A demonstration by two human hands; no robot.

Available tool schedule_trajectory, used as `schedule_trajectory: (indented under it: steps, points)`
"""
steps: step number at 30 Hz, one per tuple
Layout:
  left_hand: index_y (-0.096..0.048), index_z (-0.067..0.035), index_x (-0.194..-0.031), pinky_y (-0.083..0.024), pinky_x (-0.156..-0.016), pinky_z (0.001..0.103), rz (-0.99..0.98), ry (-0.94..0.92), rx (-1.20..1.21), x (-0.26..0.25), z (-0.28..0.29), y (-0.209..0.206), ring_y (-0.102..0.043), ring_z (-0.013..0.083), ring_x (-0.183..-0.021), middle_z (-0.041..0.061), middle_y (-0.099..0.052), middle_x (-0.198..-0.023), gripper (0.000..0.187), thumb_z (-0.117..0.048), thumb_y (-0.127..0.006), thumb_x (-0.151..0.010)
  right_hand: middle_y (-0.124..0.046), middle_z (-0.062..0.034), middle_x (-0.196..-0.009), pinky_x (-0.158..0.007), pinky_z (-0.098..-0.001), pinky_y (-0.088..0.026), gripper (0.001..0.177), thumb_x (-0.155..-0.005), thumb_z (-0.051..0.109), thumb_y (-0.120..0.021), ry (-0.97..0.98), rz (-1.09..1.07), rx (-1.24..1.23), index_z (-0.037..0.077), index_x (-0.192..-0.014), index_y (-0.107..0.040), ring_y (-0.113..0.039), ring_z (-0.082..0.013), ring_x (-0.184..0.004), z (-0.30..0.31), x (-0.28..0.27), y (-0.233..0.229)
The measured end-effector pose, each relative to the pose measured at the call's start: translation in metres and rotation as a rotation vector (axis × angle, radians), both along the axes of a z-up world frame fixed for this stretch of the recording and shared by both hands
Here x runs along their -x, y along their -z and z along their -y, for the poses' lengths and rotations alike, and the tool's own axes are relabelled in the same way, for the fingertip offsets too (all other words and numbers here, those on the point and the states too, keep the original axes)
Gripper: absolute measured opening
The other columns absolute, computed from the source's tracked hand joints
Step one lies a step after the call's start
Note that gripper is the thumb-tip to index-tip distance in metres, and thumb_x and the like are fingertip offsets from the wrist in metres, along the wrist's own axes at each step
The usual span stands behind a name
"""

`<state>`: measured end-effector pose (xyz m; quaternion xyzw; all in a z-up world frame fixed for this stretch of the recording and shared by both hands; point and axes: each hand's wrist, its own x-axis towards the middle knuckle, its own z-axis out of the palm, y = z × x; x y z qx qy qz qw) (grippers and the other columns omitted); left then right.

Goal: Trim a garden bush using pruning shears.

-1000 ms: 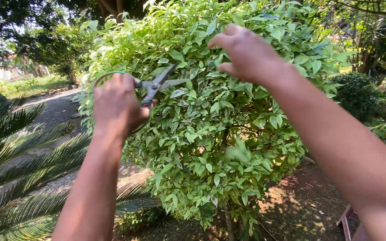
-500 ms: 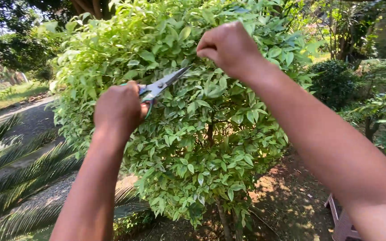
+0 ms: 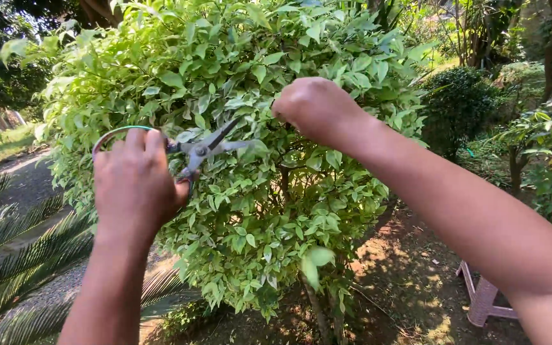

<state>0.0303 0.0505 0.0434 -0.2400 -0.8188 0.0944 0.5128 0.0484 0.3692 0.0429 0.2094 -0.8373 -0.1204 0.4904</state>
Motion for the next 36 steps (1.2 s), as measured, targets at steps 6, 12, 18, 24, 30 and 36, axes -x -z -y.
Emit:
schedule_trajectory:
  steps: [6,12,18,24,30,36]
  points:
    - [-0.062,-0.007,-0.105,-0.052,-0.076,0.045,0.019,0.011,-0.037,0.012,-0.053,0.008,-0.069,0.0288,-0.089,0.012,-0.066,-0.103,0.060,-0.047,-0.086,-0.067,-0.071,-0.0094,-0.084,-0.074,-0.0441,-0.058,0.014,-0.095,0.014,-0.067,-0.223,-0.087,0.090,0.010,-0.087,-0.077,-0.071,-0.0303,-0.084,0.008,-0.010,-0.002]
    - [-0.066,-0.011,-0.100,-0.059,-0.070,0.043,0.100,0.019,-0.028,0.029,-0.068,0.025,-0.074,0.0307,-0.078,0.013,-0.074,-0.091,0.015,-0.025,-0.070,-0.097,-0.073,-0.0104,-0.086,-0.077,-0.0432,-0.058,0.011,-0.095,0.011,-0.071,-0.193,-0.066,0.108,0.010,-0.087,-0.078,-0.072,-0.0297,-0.085,-0.015,-0.024,-0.003]
    - [-0.065,-0.004,-0.106,-0.056,-0.068,0.044,0.071,-0.034,-0.028,-0.032,-0.066,0.013,-0.071,0.0301,-0.080,0.014,-0.069,-0.099,0.056,-0.052,-0.079,-0.080,-0.076,-0.0119,-0.094,-0.081,-0.0408,-0.059,0.007,-0.090,0.013,-0.079,-0.260,-0.002,0.198,0.008,-0.096,-0.079,-0.073,-0.0283,-0.087,-0.049,-0.051,-0.011]
    - [-0.061,-0.004,-0.108,-0.050,-0.075,0.043,-0.003,-0.084,0.006,-0.034,-0.087,0.022,-0.066,0.0295,-0.090,0.013,-0.062,-0.102,0.072,-0.063,-0.083,-0.072,-0.076,-0.0129,-0.102,-0.087,-0.0414,-0.057,0.021,-0.081,0.006,-0.076,0.029,0.255,0.216,0.012,-0.102,-0.080,-0.072,-0.0295,-0.093,-0.071,-0.069,-0.010]
    - [-0.060,-0.008,-0.105,-0.049,-0.078,0.043,0.066,-0.097,0.037,-0.058,-0.086,0.051,-0.064,0.0296,-0.092,0.012,-0.062,-0.101,0.064,-0.055,-0.084,-0.071,-0.073,-0.0096,-0.106,-0.086,-0.0411,-0.056,0.041,-0.073,0.024,-0.084,0.043,0.254,0.088,0.014,-0.112,-0.078,-0.070,-0.0278,-0.098,-0.071,-0.066,0.046]
    - [-0.059,-0.008,-0.103,-0.049,-0.079,0.042,0.147,-0.141,0.020,-0.053,-0.104,0.086,-0.065,0.0287,-0.092,0.011,-0.061,-0.100,0.062,-0.048,-0.086,-0.065,-0.070,-0.0067,-0.090,-0.077,-0.0400,-0.055,0.018,-0.081,0.011,-0.072,-0.126,-0.014,-0.080,0.011,-0.099,-0.075,-0.068,-0.0254,-0.089,-0.076,-0.051,0.083]
